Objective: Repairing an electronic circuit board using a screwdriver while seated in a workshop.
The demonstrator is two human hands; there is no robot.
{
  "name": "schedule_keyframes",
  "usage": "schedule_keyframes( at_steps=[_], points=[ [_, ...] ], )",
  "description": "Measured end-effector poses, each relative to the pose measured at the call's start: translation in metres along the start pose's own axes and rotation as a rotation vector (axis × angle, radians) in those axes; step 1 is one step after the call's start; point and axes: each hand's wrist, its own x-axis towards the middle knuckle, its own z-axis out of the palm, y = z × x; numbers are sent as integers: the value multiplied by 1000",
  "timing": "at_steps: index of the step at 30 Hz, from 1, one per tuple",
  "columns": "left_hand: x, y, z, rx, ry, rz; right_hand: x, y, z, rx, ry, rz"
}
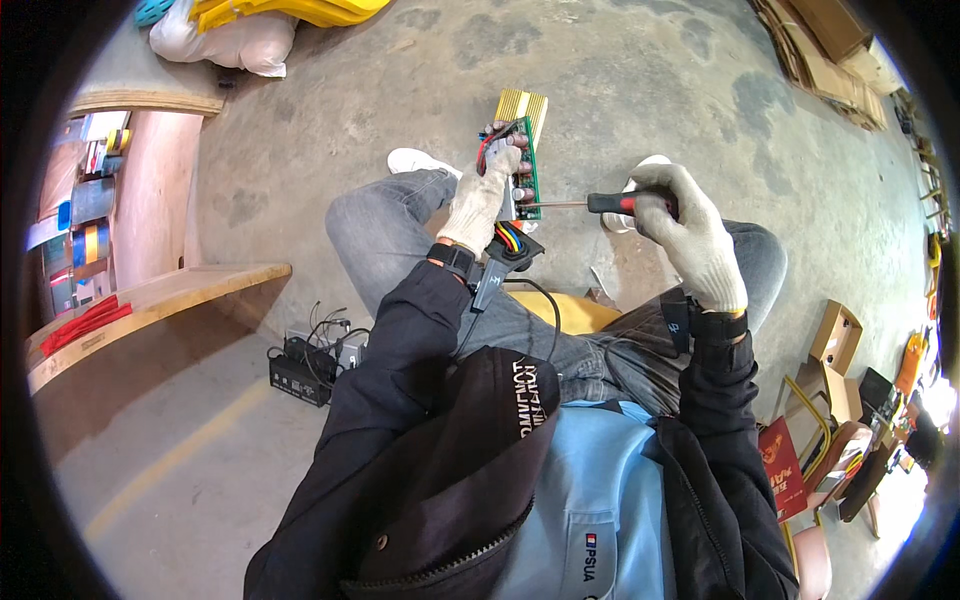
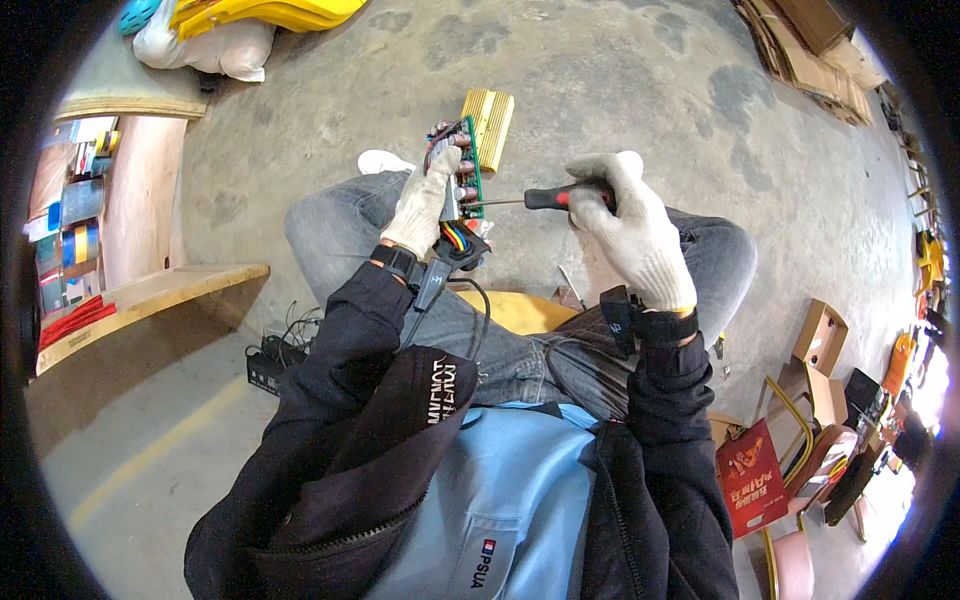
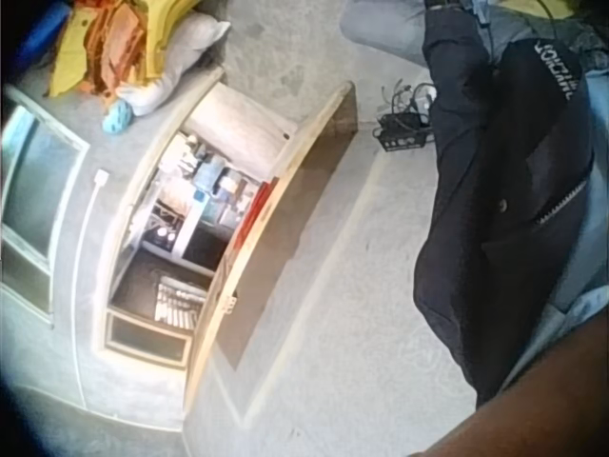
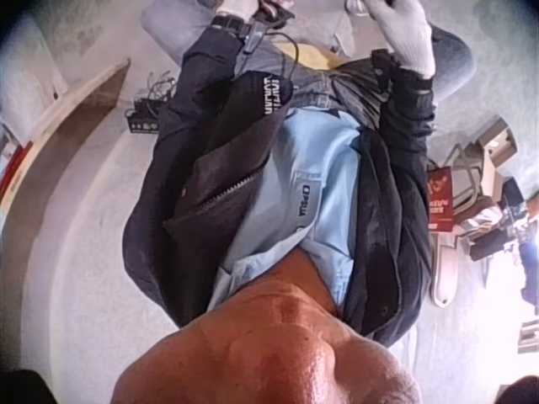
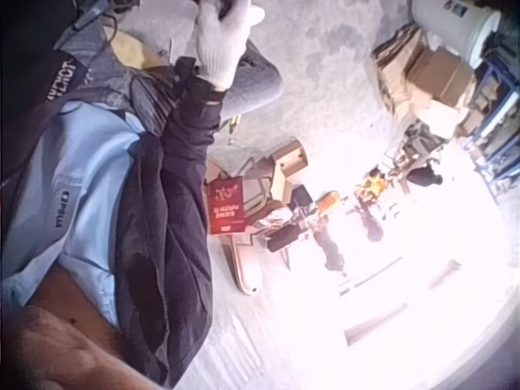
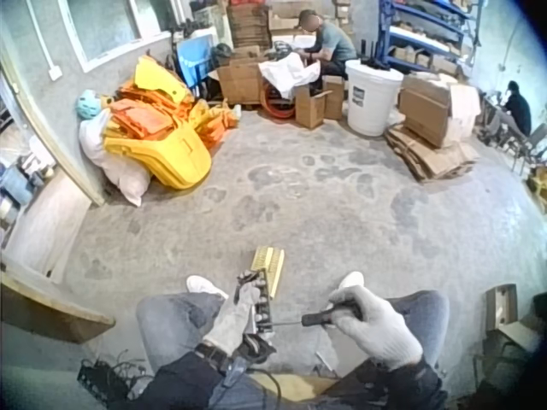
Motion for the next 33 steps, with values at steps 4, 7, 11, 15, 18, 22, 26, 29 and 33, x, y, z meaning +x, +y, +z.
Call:
schedule_keyframes(
  at_steps=[4,7,11,15,18,22,26,29,33],
  points=[
    [4,-2,0,-11,-38,-1,-2,8,6,-76,117,-298],
    [7,-6,-8,-35,-49,-7,-1,-13,0,-62,62,-40],
    [1,-2,0,-20,-30,24,8,25,-8,-420,-30,-258],
    [3,-1,-1,-40,-12,-18,-3,5,1,21,65,-162],
    [2,0,1,3,-13,18,-4,0,1,-106,102,-275],
    [0,-1,-2,4,-28,29,1,-3,-2,65,21,126],
    [6,-7,-5,-8,-39,47,-1,0,3,53,15,-2],
    [8,-7,-2,11,-28,45,-4,3,1,37,68,-132],
    [0,-1,1,-4,-34,26,-2,1,5,-28,86,-47]
  ],
)
